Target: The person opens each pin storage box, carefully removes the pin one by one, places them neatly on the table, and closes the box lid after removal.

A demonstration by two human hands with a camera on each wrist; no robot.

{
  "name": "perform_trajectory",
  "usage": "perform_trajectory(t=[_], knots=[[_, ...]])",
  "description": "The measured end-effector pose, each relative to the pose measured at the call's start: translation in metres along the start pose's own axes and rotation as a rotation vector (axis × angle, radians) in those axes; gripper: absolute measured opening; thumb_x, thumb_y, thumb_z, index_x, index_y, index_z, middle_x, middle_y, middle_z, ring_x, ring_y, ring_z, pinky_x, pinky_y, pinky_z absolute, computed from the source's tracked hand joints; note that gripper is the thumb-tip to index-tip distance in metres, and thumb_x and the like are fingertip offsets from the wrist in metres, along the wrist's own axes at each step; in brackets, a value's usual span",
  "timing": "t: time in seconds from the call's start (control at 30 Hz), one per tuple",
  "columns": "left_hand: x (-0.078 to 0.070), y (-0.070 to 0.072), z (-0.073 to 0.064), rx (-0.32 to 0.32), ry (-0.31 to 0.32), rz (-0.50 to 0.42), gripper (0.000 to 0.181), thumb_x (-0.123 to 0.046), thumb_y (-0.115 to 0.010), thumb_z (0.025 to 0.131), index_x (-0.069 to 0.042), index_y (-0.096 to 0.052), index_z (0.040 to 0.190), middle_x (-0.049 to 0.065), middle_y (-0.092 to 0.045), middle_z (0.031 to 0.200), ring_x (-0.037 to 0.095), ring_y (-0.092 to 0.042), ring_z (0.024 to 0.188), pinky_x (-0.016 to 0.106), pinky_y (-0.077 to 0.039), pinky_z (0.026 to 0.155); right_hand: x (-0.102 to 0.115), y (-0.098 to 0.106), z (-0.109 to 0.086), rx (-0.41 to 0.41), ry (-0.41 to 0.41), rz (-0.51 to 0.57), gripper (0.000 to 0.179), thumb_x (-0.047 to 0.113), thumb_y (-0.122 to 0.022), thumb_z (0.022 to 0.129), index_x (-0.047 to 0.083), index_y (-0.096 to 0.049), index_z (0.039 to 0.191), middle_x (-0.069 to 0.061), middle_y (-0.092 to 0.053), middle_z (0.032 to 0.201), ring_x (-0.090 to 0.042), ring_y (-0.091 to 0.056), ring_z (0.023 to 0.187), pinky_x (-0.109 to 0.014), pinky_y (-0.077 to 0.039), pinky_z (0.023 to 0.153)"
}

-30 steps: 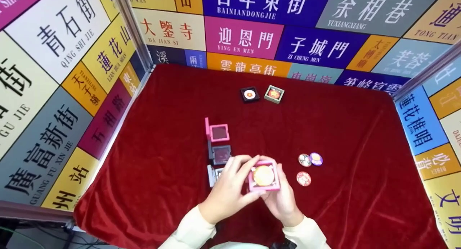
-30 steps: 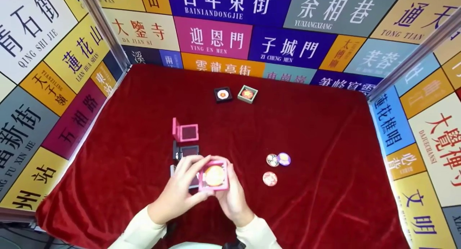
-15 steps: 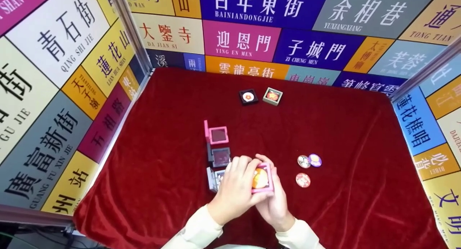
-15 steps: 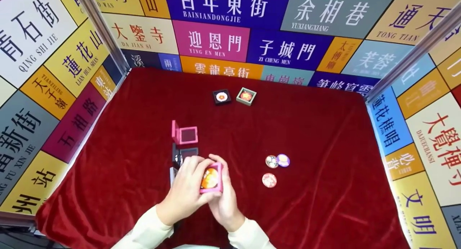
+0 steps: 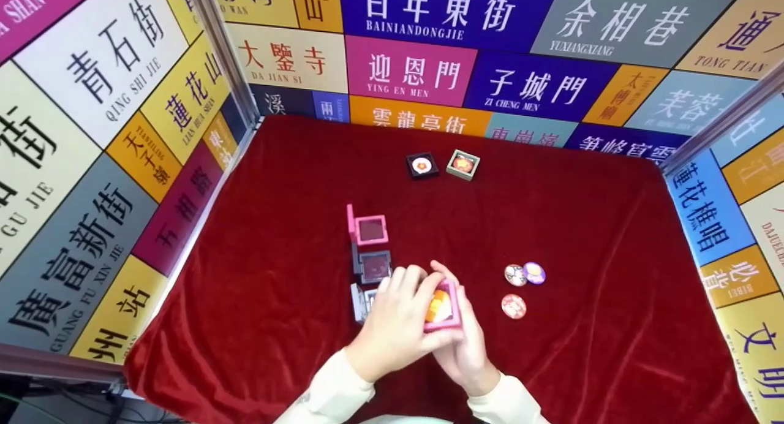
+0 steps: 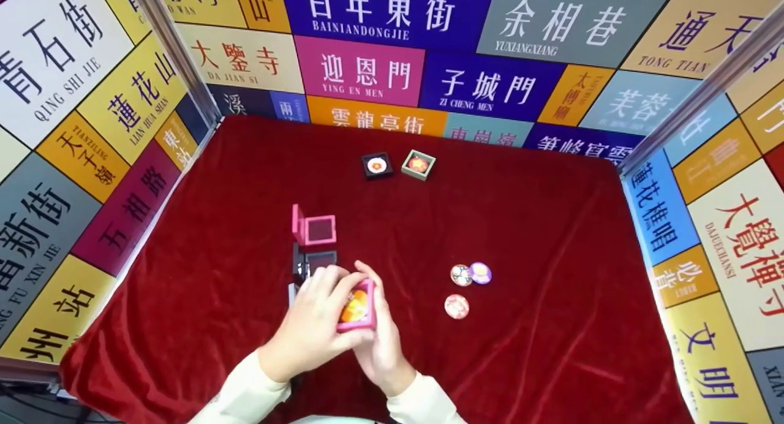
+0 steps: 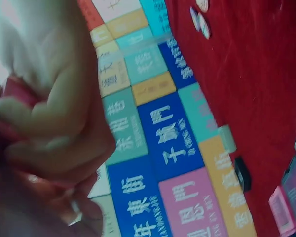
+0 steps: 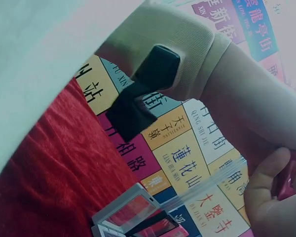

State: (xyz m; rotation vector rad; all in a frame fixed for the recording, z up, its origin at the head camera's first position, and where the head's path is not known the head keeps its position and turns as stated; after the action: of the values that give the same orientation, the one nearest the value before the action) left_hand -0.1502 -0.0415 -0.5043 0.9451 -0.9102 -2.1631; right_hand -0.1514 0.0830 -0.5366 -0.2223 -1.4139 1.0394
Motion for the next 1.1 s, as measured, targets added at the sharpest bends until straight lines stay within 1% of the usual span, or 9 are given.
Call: perform_trajectory(t=[0.07, 0.2, 0.33, 0.43, 0.57, 0.73, 0.83, 0.97, 1.1], knots=[[0.000, 0.000, -0.001, 0.026, -0.005, 0.028, 0.089, -0.081, -0.065, 0.091, -0.009, -0.064, 0.143, 0.005, -0.059, 0.121, 0.024, -0.052, 0.102, 0.041, -0.046, 0.082, 0.000, 0.002, -0.001, -0.024, -0.037, 0.004, 0.056, 0.039, -0.019, 0.120, 0.014, -0.036, 0.167, -0.005, -0.052, 0.153, -0.021, -0.054, 0.137, -0.036, -0.044, 0.115], [0.000, -0.002, -0.003, 0.044, -0.012, 0.049, 0.085, -0.078, -0.064, 0.094, -0.009, -0.064, 0.144, 0.004, -0.063, 0.128, 0.024, -0.053, 0.106, 0.041, -0.046, 0.083, -0.002, 0.003, -0.003, -0.047, -0.075, 0.048, 0.054, 0.039, -0.020, 0.120, 0.016, -0.042, 0.164, -0.004, -0.052, 0.155, -0.021, -0.052, 0.140, -0.037, -0.043, 0.118], [0.000, -0.006, -0.006, 0.009, -0.015, 0.020, 0.082, -0.075, -0.067, 0.094, -0.009, -0.064, 0.143, 0.004, -0.064, 0.129, 0.023, -0.054, 0.106, 0.040, -0.045, 0.085, -0.002, 0.002, -0.004, -0.021, -0.047, 0.059, 0.054, 0.038, -0.016, 0.120, 0.016, -0.038, 0.165, -0.006, -0.052, 0.152, -0.023, -0.052, 0.139, -0.038, -0.043, 0.117], [0.001, -0.009, -0.007, -0.012, -0.013, -0.019, 0.080, -0.074, -0.068, 0.094, -0.010, -0.063, 0.142, 0.004, -0.063, 0.128, 0.023, -0.054, 0.106, 0.040, -0.045, 0.086, -0.002, 0.000, -0.005, -0.018, -0.015, 0.052, 0.053, 0.036, -0.017, 0.120, 0.015, -0.040, 0.163, -0.006, -0.053, 0.151, -0.022, -0.053, 0.138, -0.037, -0.044, 0.116], [0.002, -0.010, -0.008, -0.014, 0.013, -0.090, 0.077, -0.073, -0.069, 0.094, -0.011, -0.063, 0.140, 0.002, -0.061, 0.126, 0.022, -0.052, 0.107, 0.039, -0.044, 0.086, -0.003, -0.002, -0.005, -0.023, 0.010, 0.057, 0.053, 0.035, -0.018, 0.120, 0.014, -0.042, 0.162, -0.005, -0.053, 0.150, -0.022, -0.053, 0.138, -0.037, -0.044, 0.116], [0.001, -0.010, -0.009, -0.025, 0.030, -0.159, 0.076, -0.072, -0.070, 0.093, -0.012, -0.062, 0.140, 0.000, -0.060, 0.124, 0.020, -0.051, 0.107, 0.037, -0.043, 0.087, -0.003, -0.005, -0.006, -0.011, 0.031, 0.039, 0.055, 0.034, -0.014, 0.120, 0.014, -0.036, 0.166, -0.007, -0.052, 0.149, -0.023, -0.052, 0.137, -0.036, -0.045, 0.114], [-0.001, -0.009, -0.009, -0.033, 0.027, -0.174, 0.076, -0.071, -0.070, 0.093, -0.012, -0.062, 0.141, 0.000, -0.059, 0.122, 0.019, -0.050, 0.107, 0.037, -0.042, 0.088, -0.002, -0.006, -0.008, -0.016, 0.044, 0.022, 0.055, 0.034, -0.013, 0.120, 0.014, -0.034, 0.167, -0.007, -0.053, 0.149, -0.022, -0.053, 0.135, -0.036, -0.045, 0.113], [-0.003, -0.007, -0.009, -0.054, 0.028, -0.193, 0.077, -0.070, -0.069, 0.092, -0.012, -0.061, 0.142, 0.000, -0.056, 0.120, 0.019, -0.049, 0.107, 0.037, -0.040, 0.089, -0.001, -0.008, -0.007, -0.036, 0.051, 0.004, 0.054, 0.036, -0.015, 0.120, 0.014, -0.038, 0.165, -0.008, -0.054, 0.147, -0.023, -0.054, 0.133, -0.036, -0.047, 0.112], [-0.004, -0.006, -0.010, -0.077, 0.035, -0.212, 0.077, -0.068, -0.069, 0.093, -0.012, -0.060, 0.145, 0.001, -0.053, 0.118, 0.020, -0.047, 0.109, 0.038, -0.040, 0.090, 0.000, -0.009, -0.005, -0.037, 0.055, -0.022, 0.053, 0.036, -0.016, 0.121, 0.013, -0.039, 0.163, -0.011, -0.053, 0.146, -0.025, -0.055, 0.131, -0.036, -0.051, 0.108]])
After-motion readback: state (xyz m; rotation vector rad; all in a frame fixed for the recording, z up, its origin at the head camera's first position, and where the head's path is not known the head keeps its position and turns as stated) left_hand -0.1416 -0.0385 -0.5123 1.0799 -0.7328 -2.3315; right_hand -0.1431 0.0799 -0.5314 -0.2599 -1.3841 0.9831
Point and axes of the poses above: each hand's wrist, its own z-axis towards the middle knuckle, its own y-axis out of the back of the hand, x = y × z, the point moved 3 cm from there along z, towards the middle knuckle
